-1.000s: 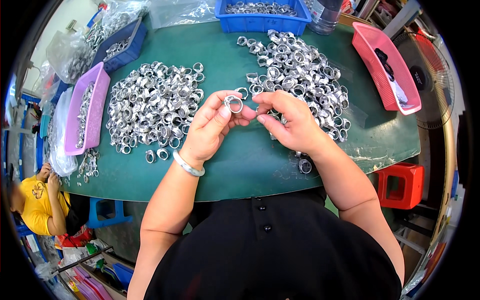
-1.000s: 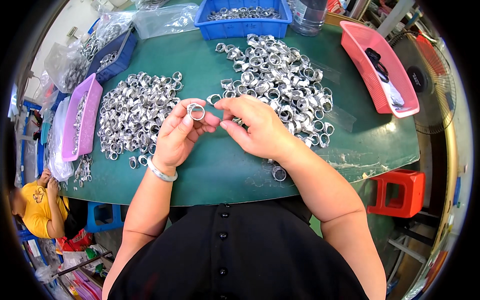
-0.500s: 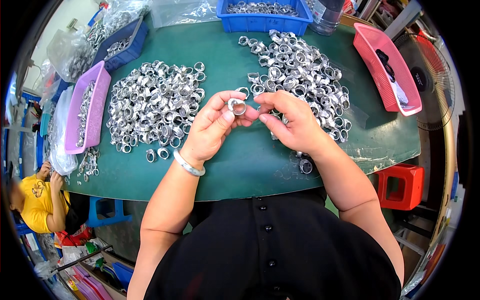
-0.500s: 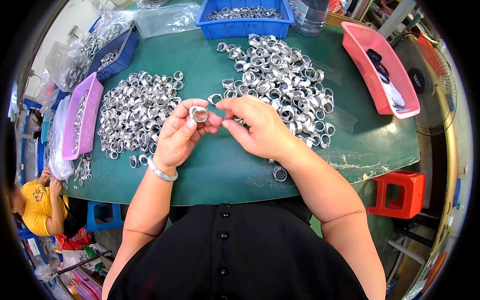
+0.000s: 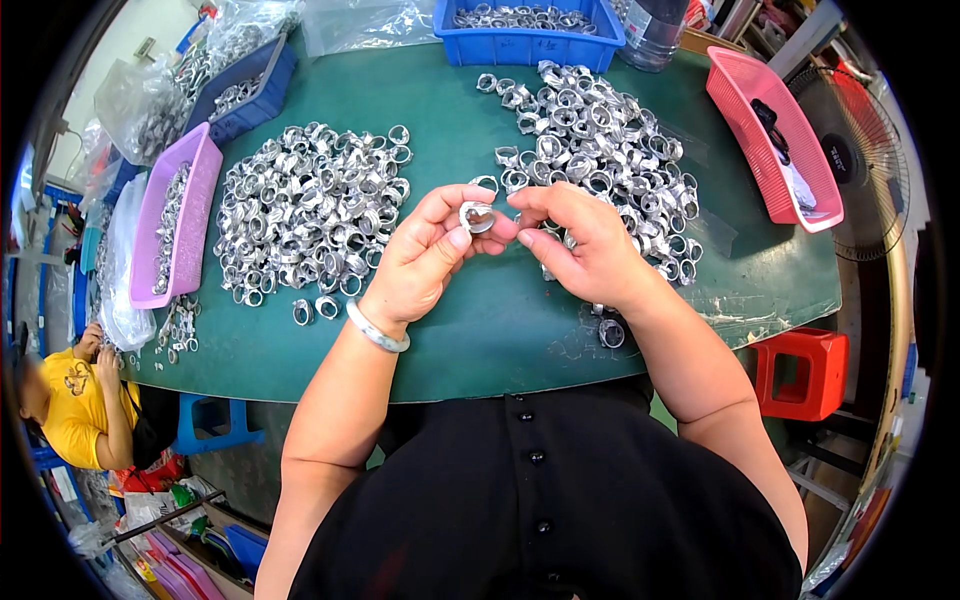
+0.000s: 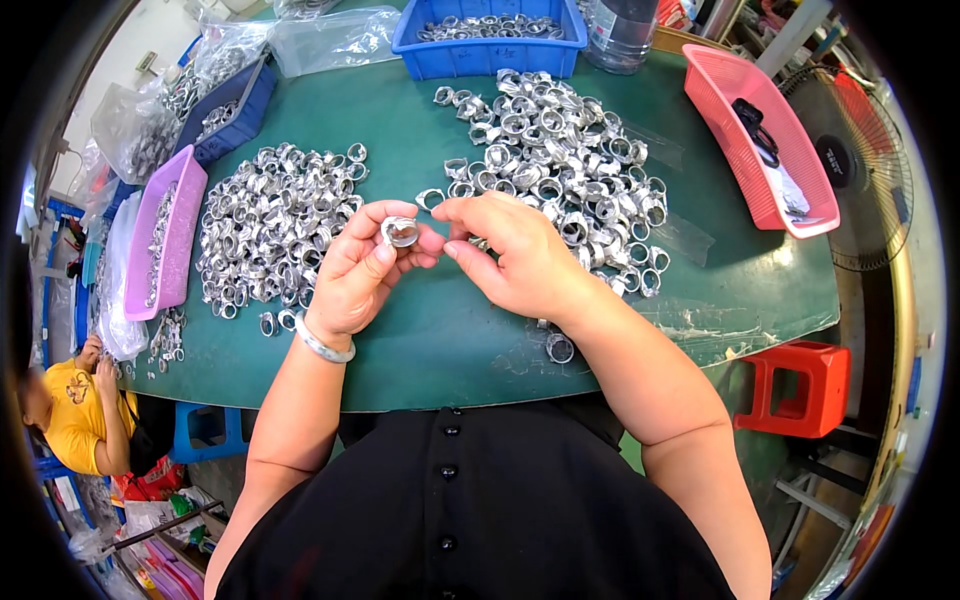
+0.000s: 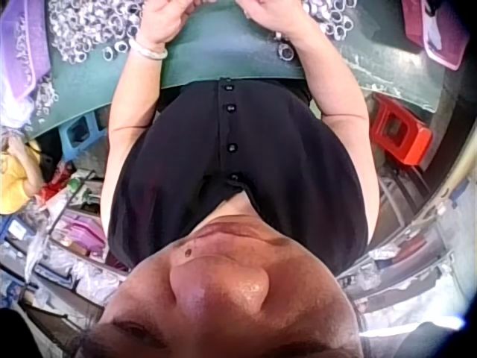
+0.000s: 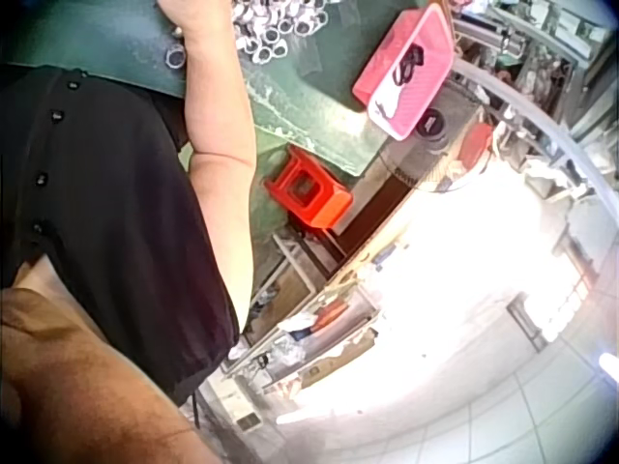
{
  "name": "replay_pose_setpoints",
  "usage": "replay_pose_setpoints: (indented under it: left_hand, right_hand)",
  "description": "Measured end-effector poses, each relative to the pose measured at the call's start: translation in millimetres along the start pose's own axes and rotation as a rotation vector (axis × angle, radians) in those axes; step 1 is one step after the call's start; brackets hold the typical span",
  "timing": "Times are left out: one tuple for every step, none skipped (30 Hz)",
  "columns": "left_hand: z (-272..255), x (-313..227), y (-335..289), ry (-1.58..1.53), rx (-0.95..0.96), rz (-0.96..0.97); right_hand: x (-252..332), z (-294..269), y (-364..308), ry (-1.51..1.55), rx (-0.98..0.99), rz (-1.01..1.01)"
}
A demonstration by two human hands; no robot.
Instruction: The person picks up individual metal ring components from a pile on a workbench, turns them over in their hands, and places them into sorted piles or containers.
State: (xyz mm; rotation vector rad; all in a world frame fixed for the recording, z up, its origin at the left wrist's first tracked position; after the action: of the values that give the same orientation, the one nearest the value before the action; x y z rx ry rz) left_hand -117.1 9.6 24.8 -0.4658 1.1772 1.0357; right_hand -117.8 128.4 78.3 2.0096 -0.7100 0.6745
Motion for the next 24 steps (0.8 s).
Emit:
replay_pose_setpoints:
  left_hand:
    - [-0.1,0.3,-0.1,-0.004,0.000,-0.004]
    - [-0.1,0.1,0.0,-0.004,0.000,-0.003]
    - [-0.1,0.1,0.0,-0.015,0.000,-0.005]
    - [-0.1,0.2,0.1,-0.026,0.000,-0.007]
    - [0.1,0.4,0.2,-0.027,0.000,-0.007]
    - [0.5,-0.2,0.4,-0.039,0.002,0.003]
    - [0.7,-0.9,0.6,-0.052,0.004,0.013]
    - [0.1,-1.0,0.6,-0.052,0.004,0.013]
    - [-0.6,-0.6,1.0,-0.072,0.008,0.006]
    - [-1.2,-0.1,1.0,-0.092,0.012,-0.001]
    - [-2.1,0.0,0.8,-0.092,0.011,0.000]
    - [-3.1,0.6,0.5,-0.107,0.009,-0.003]
    - [-3.7,1.0,0.3,-0.121,0.007,-0.006]
    - [-3.2,1.1,0.4,-0.122,0.007,-0.007]
    - [-4.1,1.7,0.6,-0.131,-0.011,-0.016]
    - [-5.4,2.7,0.6,-0.141,-0.030,-0.024]
    - [-5.8,2.5,0.5,-0.141,-0.030,-0.023]
    - [-5.0,1.6,0.4,-0.146,-0.014,-0.017]
    - [-3.9,0.7,0.2,-0.152,0.002,-0.012]
    - [-3.9,0.5,0.4,-0.152,0.002,-0.011]
    - [-4.2,0.7,0.6,-0.139,-0.001,-0.014]
    - [-4.4,0.8,0.6,-0.126,-0.003,-0.017]
    - [-4.2,0.4,0.7,-0.126,-0.003,-0.017]
    - [-4.8,0.6,0.6,-0.119,-0.013,-0.024]
  right_hand:
    - [0.1,0.0,0.0,-0.002,-0.001,-0.002]
    - [0.0,-0.1,0.0,-0.002,-0.001,-0.003]
    - [-0.2,-0.1,-0.1,-0.004,0.000,-0.003]
    - [-0.5,0.0,-0.2,-0.006,0.002,-0.003]
    - [-0.7,0.1,-0.4,-0.007,0.002,-0.003]
    - [-1.5,0.3,-0.6,-0.007,0.003,0.002]
    - [-2.2,0.5,-0.8,-0.007,0.004,0.008]
    - [-2.2,0.6,-0.8,-0.007,0.005,0.008]
    - [-2.3,0.6,-0.8,-0.003,0.003,0.008]
    - [-2.2,0.6,-0.7,0.000,0.002,0.008]
    - [-2.0,0.6,-0.5,0.001,0.003,0.008]
    - [-1.9,0.8,-0.3,0.000,0.006,0.011]
    - [-1.7,0.9,0.0,0.000,0.009,0.014]
    - [-1.8,0.8,-0.1,0.000,0.009,0.015]
    - [-1.8,0.7,-0.3,0.000,0.010,0.015]
    - [-1.8,0.7,-0.4,0.000,0.011,0.016]
    - [-1.5,0.7,-0.3,0.000,0.012,0.015]
    - [-1.8,1.1,-0.1,0.001,0.015,0.020]
    - [-2.1,1.6,0.0,0.002,0.019,0.024]
    - [-2.3,1.7,0.0,0.002,0.019,0.024]
    - [-2.9,1.6,-0.3,0.002,0.015,0.025]
    - [-3.4,1.4,-0.4,0.003,0.010,0.026]
    - [-3.7,1.5,-0.4,0.002,0.010,0.025]
    - [-4.1,1.7,-0.4,0.004,0.012,0.027]
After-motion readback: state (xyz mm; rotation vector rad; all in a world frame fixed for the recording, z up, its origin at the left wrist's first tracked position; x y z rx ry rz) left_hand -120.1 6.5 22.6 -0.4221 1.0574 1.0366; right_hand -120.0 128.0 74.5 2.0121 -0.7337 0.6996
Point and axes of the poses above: each hand's wrist, its own y-axis towards the middle knuckle, its own z-axis out of the palm, x = y × z, the point moved 10 cm from there along y, towards the middle knuckle, and after that the axes turned 2 degrees about y, right-handed, at the moved point
